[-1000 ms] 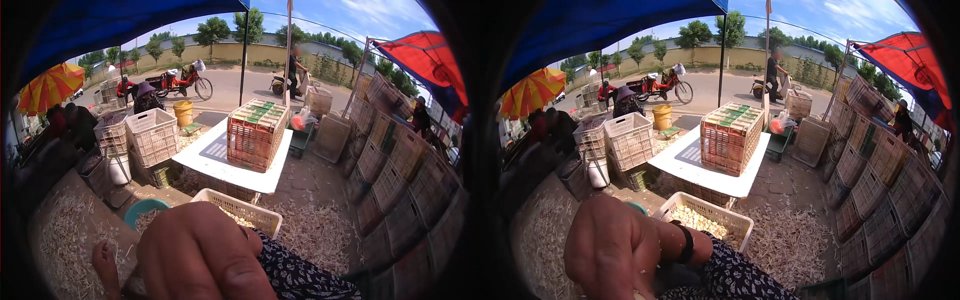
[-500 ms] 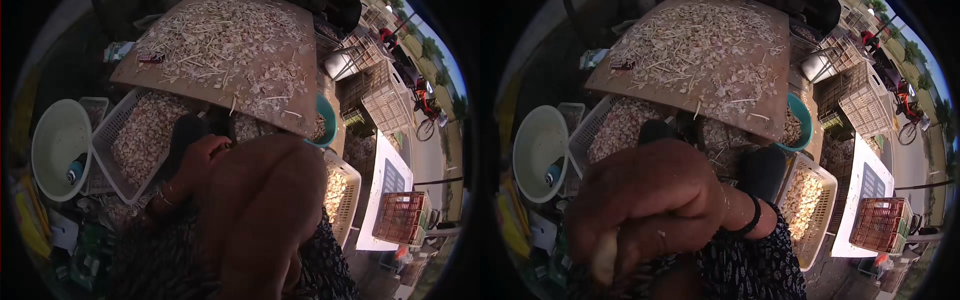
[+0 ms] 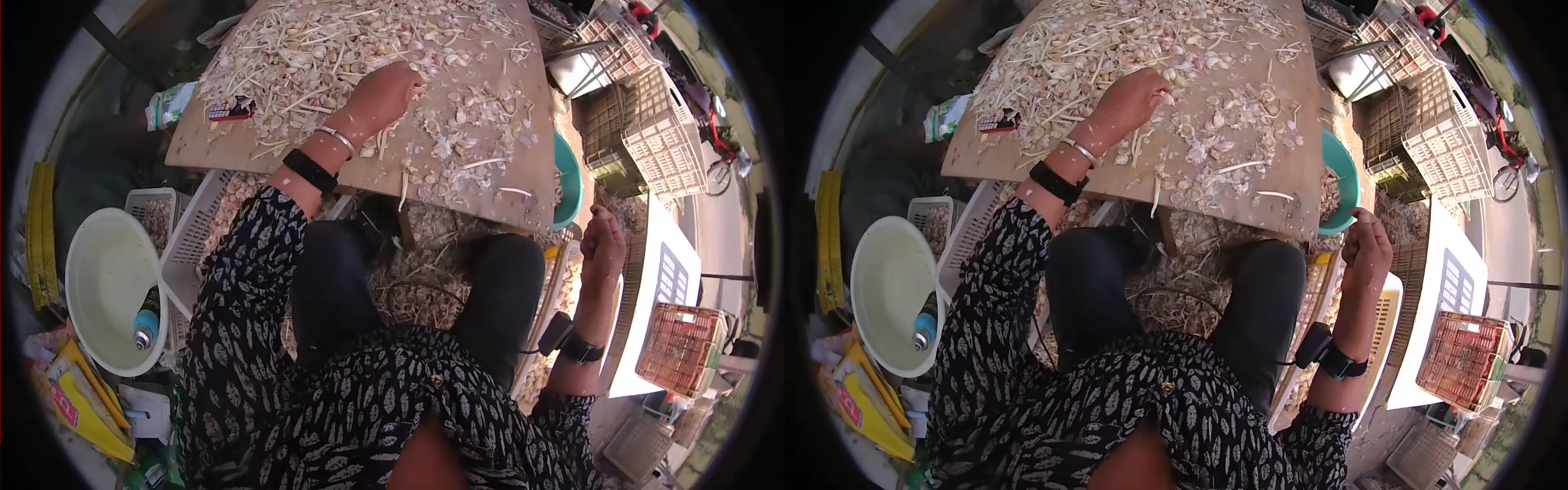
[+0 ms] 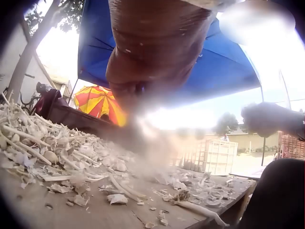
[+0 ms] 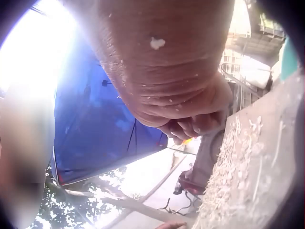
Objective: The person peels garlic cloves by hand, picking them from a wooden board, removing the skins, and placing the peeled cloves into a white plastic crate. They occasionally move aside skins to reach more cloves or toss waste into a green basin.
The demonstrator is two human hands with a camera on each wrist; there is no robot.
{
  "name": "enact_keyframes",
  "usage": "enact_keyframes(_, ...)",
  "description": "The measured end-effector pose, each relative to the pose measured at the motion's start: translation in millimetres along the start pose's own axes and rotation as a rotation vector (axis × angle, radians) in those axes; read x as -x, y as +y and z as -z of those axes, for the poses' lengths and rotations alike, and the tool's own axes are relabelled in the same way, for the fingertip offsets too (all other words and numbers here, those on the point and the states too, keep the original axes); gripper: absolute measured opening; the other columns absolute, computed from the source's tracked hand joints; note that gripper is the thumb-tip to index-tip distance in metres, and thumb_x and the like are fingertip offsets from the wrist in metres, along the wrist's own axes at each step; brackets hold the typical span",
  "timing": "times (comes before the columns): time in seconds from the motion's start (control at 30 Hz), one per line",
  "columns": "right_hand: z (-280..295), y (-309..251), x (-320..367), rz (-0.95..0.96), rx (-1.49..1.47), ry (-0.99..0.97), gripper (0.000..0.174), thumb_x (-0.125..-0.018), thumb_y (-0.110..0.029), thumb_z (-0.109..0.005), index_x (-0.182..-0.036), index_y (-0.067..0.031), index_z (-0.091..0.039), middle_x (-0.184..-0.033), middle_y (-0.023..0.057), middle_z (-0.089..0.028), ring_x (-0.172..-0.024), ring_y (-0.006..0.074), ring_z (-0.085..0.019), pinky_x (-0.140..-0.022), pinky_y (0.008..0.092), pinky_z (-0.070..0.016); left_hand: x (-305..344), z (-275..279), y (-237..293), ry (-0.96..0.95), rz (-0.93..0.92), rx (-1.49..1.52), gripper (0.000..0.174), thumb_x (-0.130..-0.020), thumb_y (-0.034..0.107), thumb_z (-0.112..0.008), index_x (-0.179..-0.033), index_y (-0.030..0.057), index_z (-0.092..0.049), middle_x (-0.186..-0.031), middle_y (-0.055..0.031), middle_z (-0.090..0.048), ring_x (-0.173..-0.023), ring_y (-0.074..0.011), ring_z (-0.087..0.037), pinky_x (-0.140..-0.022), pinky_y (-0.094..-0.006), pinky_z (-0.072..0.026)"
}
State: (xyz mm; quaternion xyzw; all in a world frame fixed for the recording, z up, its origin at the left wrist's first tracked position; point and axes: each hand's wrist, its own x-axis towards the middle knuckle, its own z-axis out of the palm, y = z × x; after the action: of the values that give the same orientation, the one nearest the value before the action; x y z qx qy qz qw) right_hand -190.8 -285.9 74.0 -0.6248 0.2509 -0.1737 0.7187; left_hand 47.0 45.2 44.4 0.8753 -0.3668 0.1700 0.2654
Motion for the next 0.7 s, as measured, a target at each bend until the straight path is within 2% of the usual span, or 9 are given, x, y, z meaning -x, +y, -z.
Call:
enact_keyframes(0.13,154,35,-2,-0.025,-0.11,0.448,0.021,-0.091,-0.015,-0.053,-0.106,-0.0009,-0.057,-0.075,-0.0022,-0.05,-0.058,0.0039,-0.04,-0.044,0.0168,-0.03,-21,-58,-43,-0.292,-0.069,-0.221,0.017,-0.078,0.001,-0.054,-0.094,0.0046,-0.059,-0.091,-0.0141,-0.058,-0.084,-0.0325,-0.059,-0.072,-0.0426,-0.0465)
enact_keyframes(0.23,243,90,10,-0.091,-0.088,0.488,0.026,-0.089,-0.012,-0.054,-0.112,-0.0001,-0.055,-0.086,0.0023,-0.056,-0.069,0.0075,-0.051,-0.054,0.0173,-0.0422,-22,-54,-46,-0.412,0.075,-0.253,0.02,-0.077,0.004,-0.054,-0.097,0.006,-0.059,-0.092,-0.0164,-0.058,-0.086,-0.035,-0.058,-0.074,-0.0414,-0.047)
enact_keyframes(0.33,290,134,19,-0.356,0.357,0.497,0.032,-0.08,-0.006,-0.059,-0.111,0.0035,-0.058,-0.083,0.0098,-0.064,-0.078,0.0226,-0.061,-0.077,0.0314,-0.0482,-13,-49,-47,-0.366,0.096,-0.242,0.024,-0.075,0.006,-0.055,-0.099,0.0061,-0.059,-0.093,-0.0167,-0.058,-0.087,-0.036,-0.058,-0.074,-0.0413,-0.0475)
enact_keyframes(0.37,294,136,15,-0.302,0.902,0.362,0.032,-0.08,-0.006,-0.059,-0.11,0.004,-0.059,-0.091,0.0116,-0.065,-0.083,0.0234,-0.061,-0.079,0.0305,-0.0477,-9,-49,-49,-0.361,0.099,-0.247,0.024,-0.075,0.006,-0.055,-0.099,0.0061,-0.059,-0.093,-0.0167,-0.058,-0.087,-0.036,-0.058,-0.074,-0.0413,-0.0475)
enact_keyframes(0.4,292,134,11,-0.225,1.439,0.202,0.032,-0.079,-0.006,-0.059,-0.109,0.0045,-0.06,-0.099,0.0135,-0.066,-0.089,0.0242,-0.062,-0.081,0.0296,-0.0473,-3,-50,-55,-0.274,0.079,-0.179,0.025,-0.076,0.007,-0.057,-0.101,0.0058,-0.059,-0.092,-0.0148,-0.059,-0.084,-0.033,-0.059,-0.073,-0.0399,-0.0479)
enact_keyframes(0.47,252,101,-9,0.029,1.309,0.335,0.032,-0.078,-0.009,-0.061,-0.108,0.0027,-0.062,-0.104,0.0134,-0.065,-0.093,0.0238,-0.061,-0.084,0.0309,-0.0464,5,-40,-60,-0.188,0.058,-0.112,0.026,-0.077,0.009,-0.058,-0.103,0.0055,-0.059,-0.091,-0.0128,-0.06,-0.081,-0.0299,-0.06,-0.073,-0.0385,-0.0483)
enact_keyframes(0.57,178,53,-63,0.226,0.601,0.307,0.025,-0.083,-0.007,-0.059,-0.106,0.0014,-0.063,-0.094,0.0079,-0.066,-0.085,0.013,-0.06,-0.078,0.0245,-0.0465,11,-10,-39,-0.008,0.479,0.542,0.029,-0.084,0.016,-0.062,-0.107,-0.0005,-0.058,-0.087,-0.0048,-0.062,-0.075,-0.014,-0.058,-0.07,-0.0293,-0.0486)
enact_keyframes(0.6,111,20,-62,0.299,0.646,0.226,0.022,-0.083,-0.008,-0.059,-0.102,-0.0004,-0.066,-0.086,0.0047,-0.065,-0.075,0.0095,-0.058,-0.071,0.0224,-0.0467,14,-1,-28,-0.01,0.478,0.543,0.029,-0.084,0.016,-0.062,-0.107,-0.0005,-0.058,-0.087,-0.0048,-0.062,-0.075,-0.014,-0.058,-0.07,-0.0293,-0.0486)
enact_keyframes(0.7,-32,-6,-89,0.325,0.673,-0.175,0.02,-0.082,-0.011,-0.063,-0.098,-0.0024,-0.067,-0.081,0.0031,-0.066,-0.067,0.0073,-0.057,-0.062,0.0222,-0.0459,24,25,20,0.163,0.626,1.382,0.02,-0.085,0.008,-0.061,-0.102,-0.0013,-0.057,-0.09,-0.0074,-0.061,-0.079,-0.0154,-0.058,-0.071,-0.0278,-0.0487)
